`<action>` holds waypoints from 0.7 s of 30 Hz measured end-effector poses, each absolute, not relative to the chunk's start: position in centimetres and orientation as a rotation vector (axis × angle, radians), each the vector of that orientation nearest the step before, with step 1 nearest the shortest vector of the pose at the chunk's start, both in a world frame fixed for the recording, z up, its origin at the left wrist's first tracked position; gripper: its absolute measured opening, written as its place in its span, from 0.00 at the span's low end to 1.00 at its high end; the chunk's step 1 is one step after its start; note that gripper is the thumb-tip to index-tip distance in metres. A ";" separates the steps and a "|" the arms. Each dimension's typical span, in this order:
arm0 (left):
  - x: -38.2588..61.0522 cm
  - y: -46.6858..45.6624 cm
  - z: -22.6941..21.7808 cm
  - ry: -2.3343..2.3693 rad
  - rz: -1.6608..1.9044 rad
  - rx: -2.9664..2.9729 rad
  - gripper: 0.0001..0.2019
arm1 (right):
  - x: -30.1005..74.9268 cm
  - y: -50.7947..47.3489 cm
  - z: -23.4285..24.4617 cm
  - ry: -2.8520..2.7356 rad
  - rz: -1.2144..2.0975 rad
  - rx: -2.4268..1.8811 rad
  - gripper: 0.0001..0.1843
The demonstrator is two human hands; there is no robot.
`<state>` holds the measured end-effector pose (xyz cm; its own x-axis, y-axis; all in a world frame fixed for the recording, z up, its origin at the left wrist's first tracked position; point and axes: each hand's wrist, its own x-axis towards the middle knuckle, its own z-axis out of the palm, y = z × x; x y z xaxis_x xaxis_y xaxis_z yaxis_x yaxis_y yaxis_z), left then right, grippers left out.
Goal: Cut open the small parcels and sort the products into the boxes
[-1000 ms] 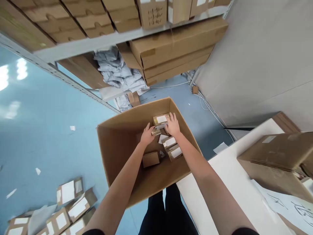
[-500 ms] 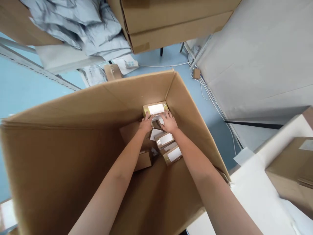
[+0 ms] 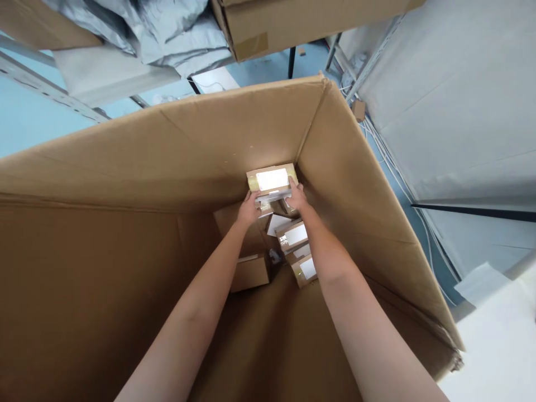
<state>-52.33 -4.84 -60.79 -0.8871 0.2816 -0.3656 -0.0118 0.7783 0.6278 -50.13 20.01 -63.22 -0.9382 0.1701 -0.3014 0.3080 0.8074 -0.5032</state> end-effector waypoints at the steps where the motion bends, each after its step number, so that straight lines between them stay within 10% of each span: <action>1: -52.0 -4.9 -60.6 2.521 0.961 0.163 0.40 | -49.7 19.5 -62.9 2.764 -0.841 0.370 0.55; 11: -47.6 -6.7 -52.1 2.710 1.089 -0.103 0.32 | -46.0 14.7 -49.8 2.861 -0.721 0.342 0.30; 21: -47.5 -8.4 -31.1 3.061 1.305 0.060 0.23 | -45.3 13.4 -28.4 3.274 -0.765 0.204 0.23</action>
